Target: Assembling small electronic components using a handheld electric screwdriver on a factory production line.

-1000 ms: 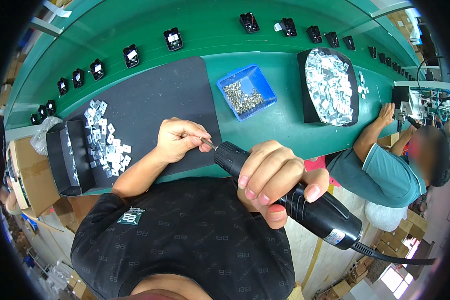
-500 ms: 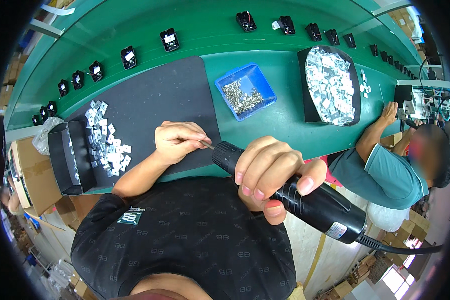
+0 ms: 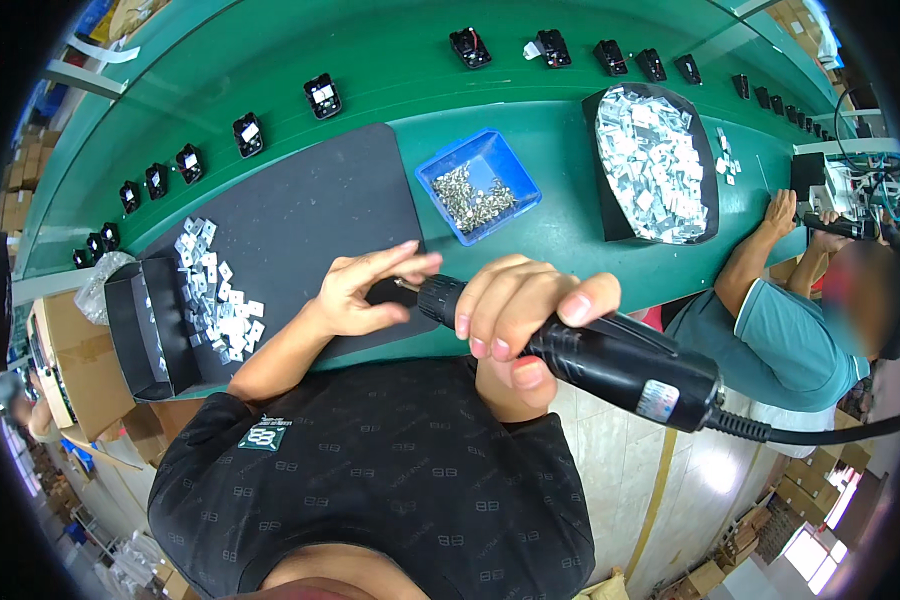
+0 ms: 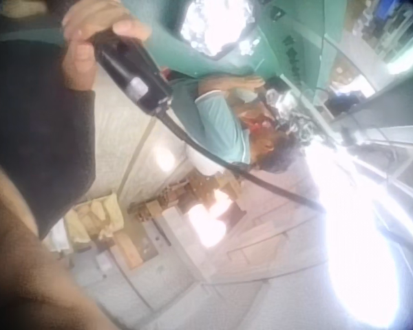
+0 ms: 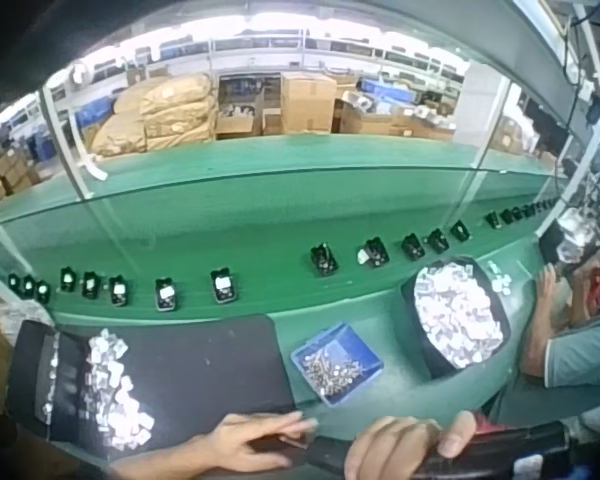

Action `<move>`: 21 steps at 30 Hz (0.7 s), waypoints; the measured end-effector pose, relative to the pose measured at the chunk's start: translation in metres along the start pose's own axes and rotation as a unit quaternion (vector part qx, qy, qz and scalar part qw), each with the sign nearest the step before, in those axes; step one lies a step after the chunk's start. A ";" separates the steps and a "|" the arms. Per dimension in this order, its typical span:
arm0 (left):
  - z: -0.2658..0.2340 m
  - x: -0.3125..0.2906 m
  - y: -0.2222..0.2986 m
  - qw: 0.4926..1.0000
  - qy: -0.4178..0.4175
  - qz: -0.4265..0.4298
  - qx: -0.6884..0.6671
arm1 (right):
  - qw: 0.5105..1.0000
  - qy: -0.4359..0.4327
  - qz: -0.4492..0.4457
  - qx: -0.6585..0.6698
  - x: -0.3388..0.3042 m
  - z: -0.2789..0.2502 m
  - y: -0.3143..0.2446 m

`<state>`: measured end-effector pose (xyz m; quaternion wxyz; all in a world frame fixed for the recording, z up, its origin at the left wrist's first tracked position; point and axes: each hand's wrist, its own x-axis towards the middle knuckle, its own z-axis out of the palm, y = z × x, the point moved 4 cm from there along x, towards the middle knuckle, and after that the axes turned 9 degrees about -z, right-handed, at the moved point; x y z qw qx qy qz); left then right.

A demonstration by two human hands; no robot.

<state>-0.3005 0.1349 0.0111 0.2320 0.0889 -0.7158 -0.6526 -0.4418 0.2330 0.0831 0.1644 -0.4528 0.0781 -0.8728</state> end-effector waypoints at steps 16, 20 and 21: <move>-0.071 0.223 -0.111 0.822 0.147 -0.124 0.536 | 0.967 0.183 0.118 -0.130 -0.041 -0.021 -0.017; -0.072 0.234 -0.142 0.859 0.151 -0.092 0.480 | 0.962 0.192 0.119 -0.154 -0.044 -0.021 -0.028; -0.076 0.235 -0.151 0.880 0.156 -0.069 0.444 | 0.958 0.196 0.129 -0.163 -0.044 -0.022 -0.029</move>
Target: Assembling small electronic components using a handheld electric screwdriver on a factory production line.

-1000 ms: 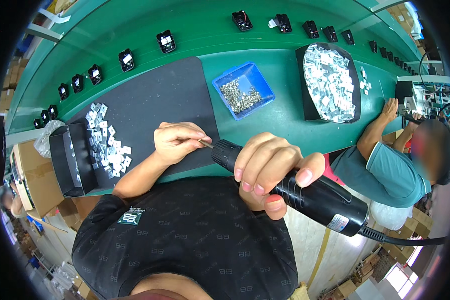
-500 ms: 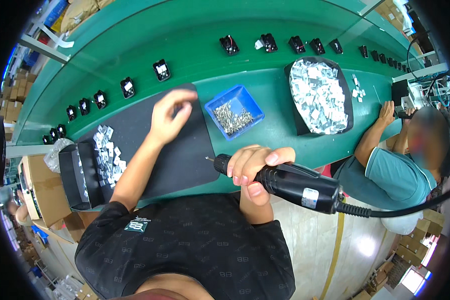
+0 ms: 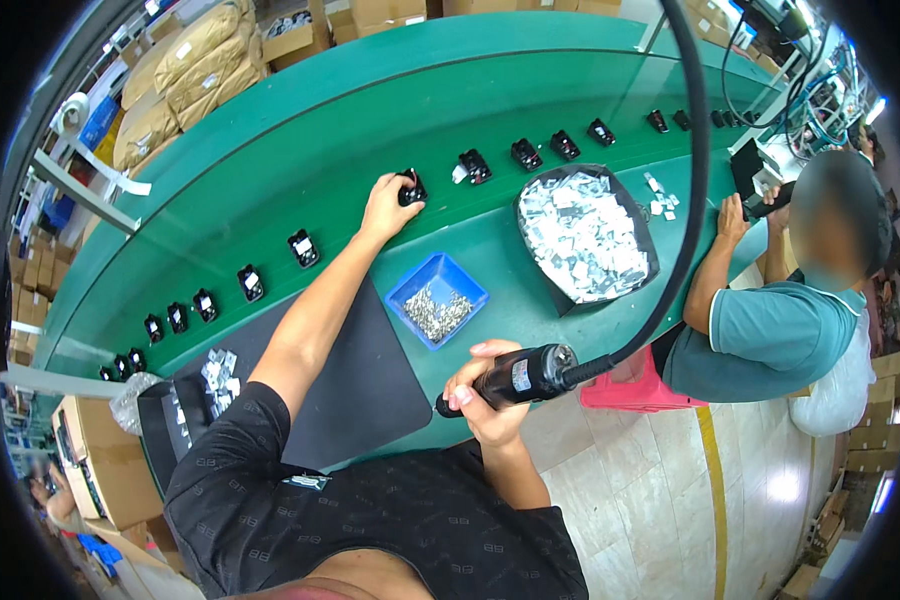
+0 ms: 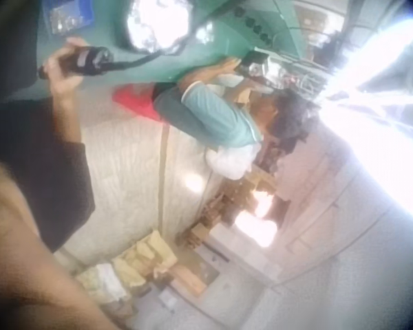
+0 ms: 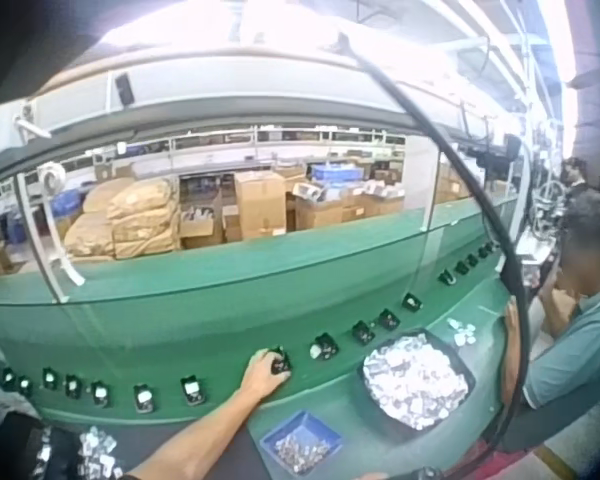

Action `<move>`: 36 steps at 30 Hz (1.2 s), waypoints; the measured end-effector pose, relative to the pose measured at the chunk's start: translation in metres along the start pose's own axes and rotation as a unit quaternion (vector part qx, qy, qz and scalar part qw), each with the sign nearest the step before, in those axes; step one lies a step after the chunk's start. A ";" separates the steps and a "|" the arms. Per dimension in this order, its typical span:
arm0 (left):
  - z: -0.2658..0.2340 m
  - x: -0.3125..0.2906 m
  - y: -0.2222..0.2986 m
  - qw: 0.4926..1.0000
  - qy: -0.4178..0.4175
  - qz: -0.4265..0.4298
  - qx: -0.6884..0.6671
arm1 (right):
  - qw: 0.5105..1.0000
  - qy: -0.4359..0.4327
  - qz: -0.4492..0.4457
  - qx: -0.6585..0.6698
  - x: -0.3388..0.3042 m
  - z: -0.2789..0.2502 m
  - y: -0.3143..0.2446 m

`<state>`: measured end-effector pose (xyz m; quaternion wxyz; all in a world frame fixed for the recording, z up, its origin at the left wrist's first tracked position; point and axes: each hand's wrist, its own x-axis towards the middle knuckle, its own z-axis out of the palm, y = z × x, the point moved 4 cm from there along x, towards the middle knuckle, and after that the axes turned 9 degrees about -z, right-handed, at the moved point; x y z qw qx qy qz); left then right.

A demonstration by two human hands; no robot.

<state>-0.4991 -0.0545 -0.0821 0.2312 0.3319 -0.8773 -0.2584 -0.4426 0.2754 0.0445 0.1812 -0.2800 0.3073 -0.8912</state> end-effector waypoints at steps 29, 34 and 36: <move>-0.180 -0.300 -0.010 0.993 -0.023 -0.102 -0.046 | 0.989 -0.091 0.103 0.049 -0.003 0.030 0.049; -0.251 -0.313 -0.057 0.980 0.066 -0.183 0.054 | 0.993 -0.057 0.089 0.050 -0.004 0.026 0.043; -0.286 -0.314 -0.074 0.956 0.110 -0.205 0.181 | 0.994 -0.050 0.088 0.050 -0.005 0.024 0.044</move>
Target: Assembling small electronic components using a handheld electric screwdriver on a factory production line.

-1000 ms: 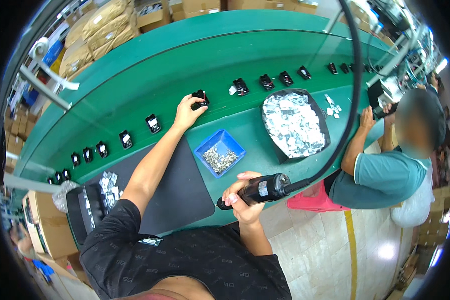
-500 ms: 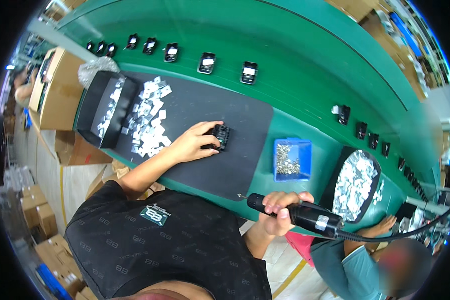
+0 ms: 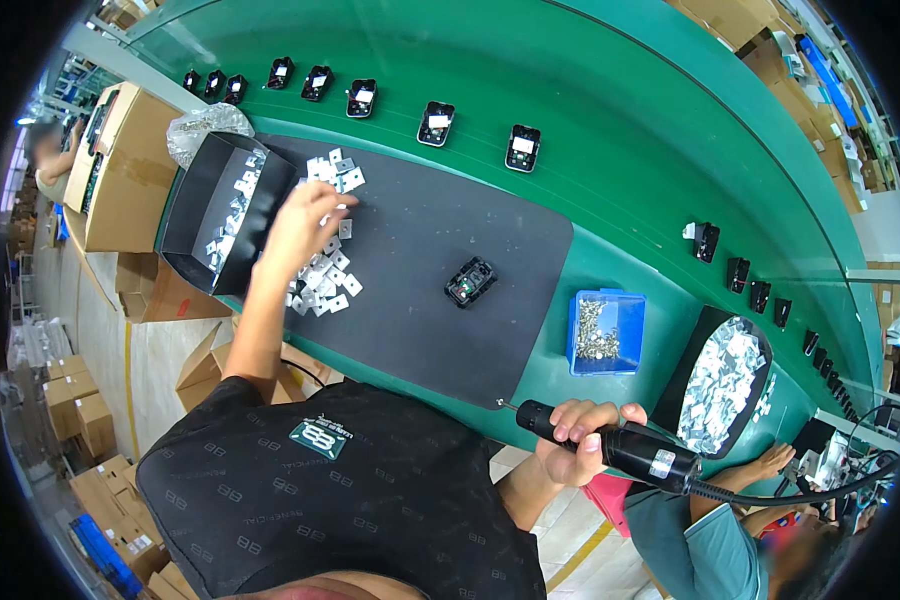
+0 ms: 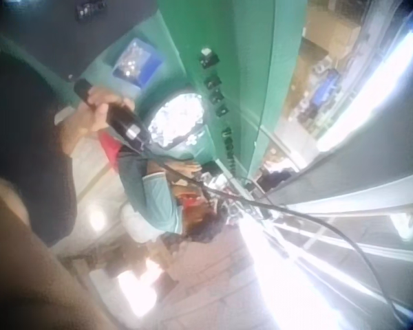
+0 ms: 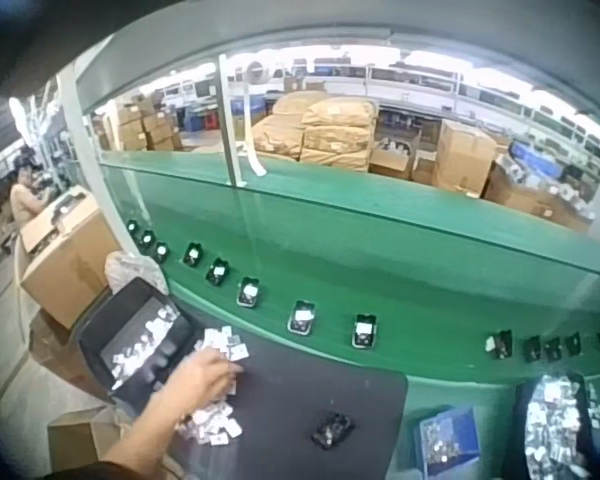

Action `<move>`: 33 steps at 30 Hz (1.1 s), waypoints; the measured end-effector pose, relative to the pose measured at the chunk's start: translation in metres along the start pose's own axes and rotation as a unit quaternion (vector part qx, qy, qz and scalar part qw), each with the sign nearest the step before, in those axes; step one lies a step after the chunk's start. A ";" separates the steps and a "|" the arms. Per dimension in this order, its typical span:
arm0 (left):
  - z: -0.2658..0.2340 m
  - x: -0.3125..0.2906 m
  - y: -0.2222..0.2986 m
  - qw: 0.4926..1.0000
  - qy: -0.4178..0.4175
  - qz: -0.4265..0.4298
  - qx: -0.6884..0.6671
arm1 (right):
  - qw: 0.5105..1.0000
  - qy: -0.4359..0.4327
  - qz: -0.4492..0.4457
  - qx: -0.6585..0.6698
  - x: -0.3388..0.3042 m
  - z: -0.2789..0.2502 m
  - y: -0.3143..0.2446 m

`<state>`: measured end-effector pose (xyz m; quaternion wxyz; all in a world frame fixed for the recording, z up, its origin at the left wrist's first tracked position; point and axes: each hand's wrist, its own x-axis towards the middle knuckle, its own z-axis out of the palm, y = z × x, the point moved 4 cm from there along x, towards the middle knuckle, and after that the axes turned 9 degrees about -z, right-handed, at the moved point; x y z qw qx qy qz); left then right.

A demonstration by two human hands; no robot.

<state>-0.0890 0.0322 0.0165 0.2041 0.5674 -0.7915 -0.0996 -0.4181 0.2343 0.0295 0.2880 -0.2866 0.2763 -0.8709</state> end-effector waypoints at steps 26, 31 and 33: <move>0.088 0.017 0.115 0.932 -0.258 0.103 -0.234 | 0.999 -0.008 -0.017 -0.051 -0.007 -0.001 -0.010; 0.096 0.018 0.119 0.927 -0.292 0.029 -0.234 | 0.999 0.014 -0.010 -0.039 -0.005 0.002 -0.007; 0.099 0.016 0.118 0.927 -0.295 -0.005 -0.230 | 0.999 -0.018 -0.002 -0.036 -0.004 0.007 -0.003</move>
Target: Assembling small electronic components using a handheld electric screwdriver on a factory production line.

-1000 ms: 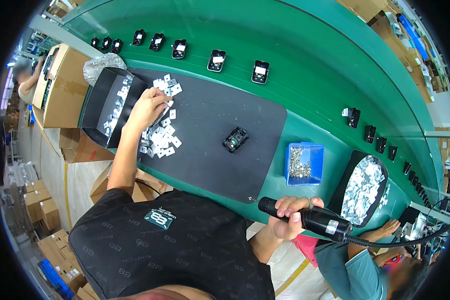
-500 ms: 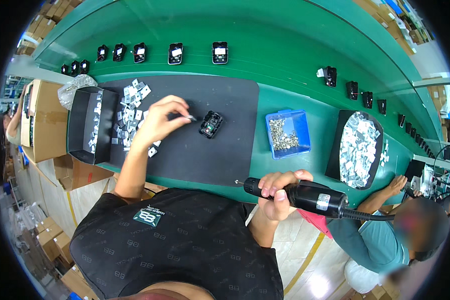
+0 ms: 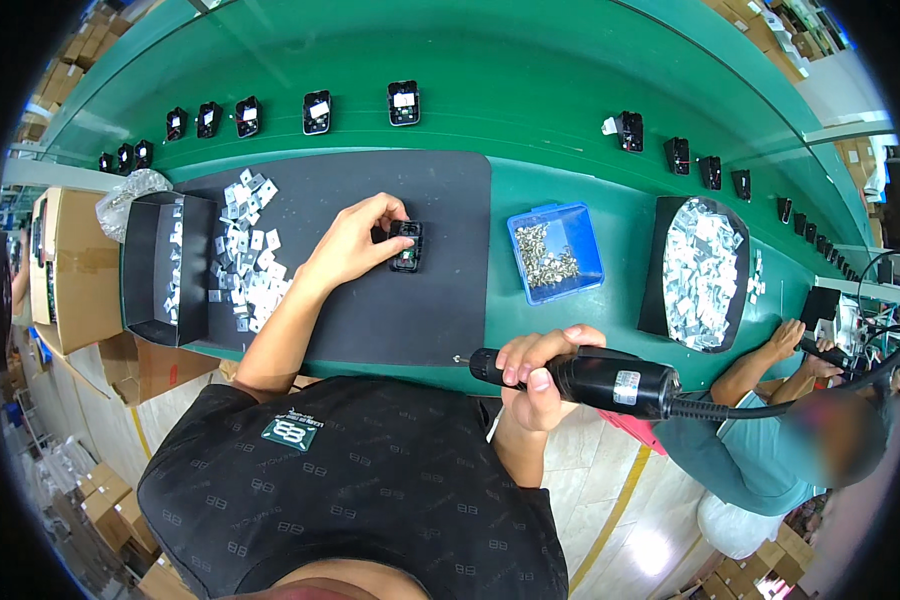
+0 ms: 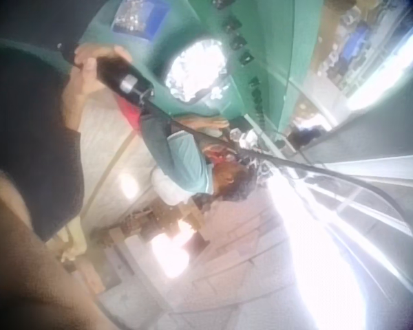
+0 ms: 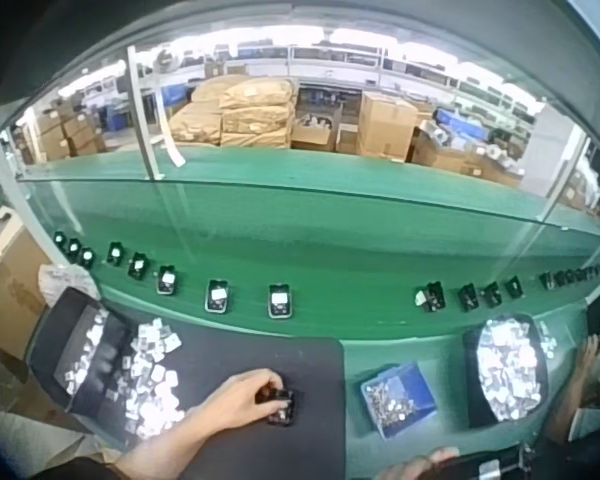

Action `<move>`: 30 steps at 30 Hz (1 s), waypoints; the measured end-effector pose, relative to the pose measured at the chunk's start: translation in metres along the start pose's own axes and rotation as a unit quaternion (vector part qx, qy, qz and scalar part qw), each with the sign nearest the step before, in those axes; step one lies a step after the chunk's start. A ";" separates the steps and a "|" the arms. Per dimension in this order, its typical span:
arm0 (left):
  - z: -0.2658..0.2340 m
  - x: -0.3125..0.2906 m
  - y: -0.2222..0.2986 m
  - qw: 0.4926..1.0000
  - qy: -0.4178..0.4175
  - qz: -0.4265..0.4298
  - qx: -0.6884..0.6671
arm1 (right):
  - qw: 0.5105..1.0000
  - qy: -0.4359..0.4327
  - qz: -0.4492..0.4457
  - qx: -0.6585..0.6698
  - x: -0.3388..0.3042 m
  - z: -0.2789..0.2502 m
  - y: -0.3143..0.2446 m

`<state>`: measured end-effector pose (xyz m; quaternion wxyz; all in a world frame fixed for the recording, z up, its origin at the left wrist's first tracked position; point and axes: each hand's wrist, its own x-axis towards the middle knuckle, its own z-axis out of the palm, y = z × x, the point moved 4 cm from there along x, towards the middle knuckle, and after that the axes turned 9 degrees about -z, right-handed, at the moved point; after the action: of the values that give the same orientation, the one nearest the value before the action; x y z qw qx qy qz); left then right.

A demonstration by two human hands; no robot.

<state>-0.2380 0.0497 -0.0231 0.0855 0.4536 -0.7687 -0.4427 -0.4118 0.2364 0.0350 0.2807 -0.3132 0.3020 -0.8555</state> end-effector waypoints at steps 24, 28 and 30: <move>0.014 -0.022 -0.009 0.976 0.013 0.215 0.042 | 0.992 -0.006 -0.122 -0.022 0.029 0.040 0.081; 0.013 -0.021 -0.009 0.976 0.021 0.214 0.037 | 0.993 -0.012 -0.119 -0.022 0.029 0.041 0.084; 0.013 -0.021 -0.008 0.978 0.014 0.206 0.041 | 0.992 -0.025 -0.122 -0.036 0.029 0.041 0.084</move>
<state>-0.2277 0.0719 -0.0314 0.1674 0.2949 -0.8617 -0.3774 -0.3770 0.1476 0.0128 0.1704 -0.3789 0.2849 -0.8638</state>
